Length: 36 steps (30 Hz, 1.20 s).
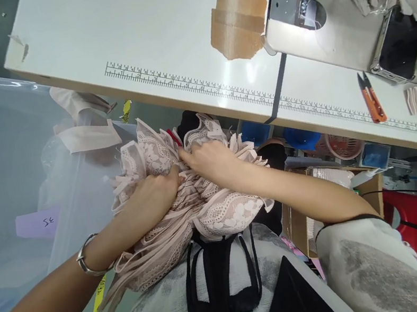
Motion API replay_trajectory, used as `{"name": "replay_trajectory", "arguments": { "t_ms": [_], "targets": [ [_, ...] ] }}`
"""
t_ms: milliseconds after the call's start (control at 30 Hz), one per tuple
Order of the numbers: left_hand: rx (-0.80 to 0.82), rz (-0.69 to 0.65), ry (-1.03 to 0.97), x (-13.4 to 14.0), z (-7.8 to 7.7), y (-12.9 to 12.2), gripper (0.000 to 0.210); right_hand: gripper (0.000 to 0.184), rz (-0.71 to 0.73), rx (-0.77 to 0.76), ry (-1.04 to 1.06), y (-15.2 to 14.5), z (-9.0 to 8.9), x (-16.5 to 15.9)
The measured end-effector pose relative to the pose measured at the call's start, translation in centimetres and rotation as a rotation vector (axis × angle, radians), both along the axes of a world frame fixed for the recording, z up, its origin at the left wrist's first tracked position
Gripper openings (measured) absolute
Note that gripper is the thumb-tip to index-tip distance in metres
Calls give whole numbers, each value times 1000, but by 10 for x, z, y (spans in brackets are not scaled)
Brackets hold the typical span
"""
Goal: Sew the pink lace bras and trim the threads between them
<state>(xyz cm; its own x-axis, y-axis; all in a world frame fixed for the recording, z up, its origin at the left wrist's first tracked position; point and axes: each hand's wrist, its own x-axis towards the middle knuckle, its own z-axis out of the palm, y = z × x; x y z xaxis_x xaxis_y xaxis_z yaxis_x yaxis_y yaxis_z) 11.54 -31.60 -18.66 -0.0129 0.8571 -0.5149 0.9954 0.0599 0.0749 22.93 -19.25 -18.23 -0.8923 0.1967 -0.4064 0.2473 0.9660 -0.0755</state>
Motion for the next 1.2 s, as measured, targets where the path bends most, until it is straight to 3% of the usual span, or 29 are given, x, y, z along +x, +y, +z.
{"name": "replay_trajectory", "arguments": {
  "t_ms": [67, 200, 300, 400, 467, 567, 633, 733, 800, 967, 1067, 1200],
  "targets": [
    [-24, 81, -65, -6, -2, 5, 49, 37, 30, -14, 73, 3, -7, -12],
    [12, 269, -170, -21, -9, 10, 40, 20, 124, -176, 180, 15, -24, -27],
    [68, 261, -234, -27, -13, 11, 38, 11, 135, -319, 287, 23, -30, -22],
    [126, 151, -165, -25, -15, 16, 25, 15, 181, -404, 254, 25, -24, -7],
    [243, -8, -144, -22, -15, 18, 20, 20, 197, -391, 117, 23, -16, 4],
    [334, -289, -307, -19, -15, 19, 20, 23, 181, -355, -75, 23, -7, 17],
    [244, -337, -437, -18, -16, 18, 20, 24, 174, -373, -157, 25, -5, 22],
    [120, -176, -505, -20, -18, 18, 22, 23, 146, -442, -156, 29, -7, 26],
    [81, -34, -532, -22, -22, 22, 29, 20, 78, -536, -39, 31, -12, 28],
    [-43, 284, -730, -27, -31, 32, 31, 19, -263, -736, 239, 35, -27, 32],
    [-41, 370, -850, -29, -36, 34, 26, 18, -386, -745, 314, 37, -32, 34],
    [-7, 491, -986, -26, -37, 34, 26, 23, -379, -877, 382, 37, -30, 32]
  ]
}}
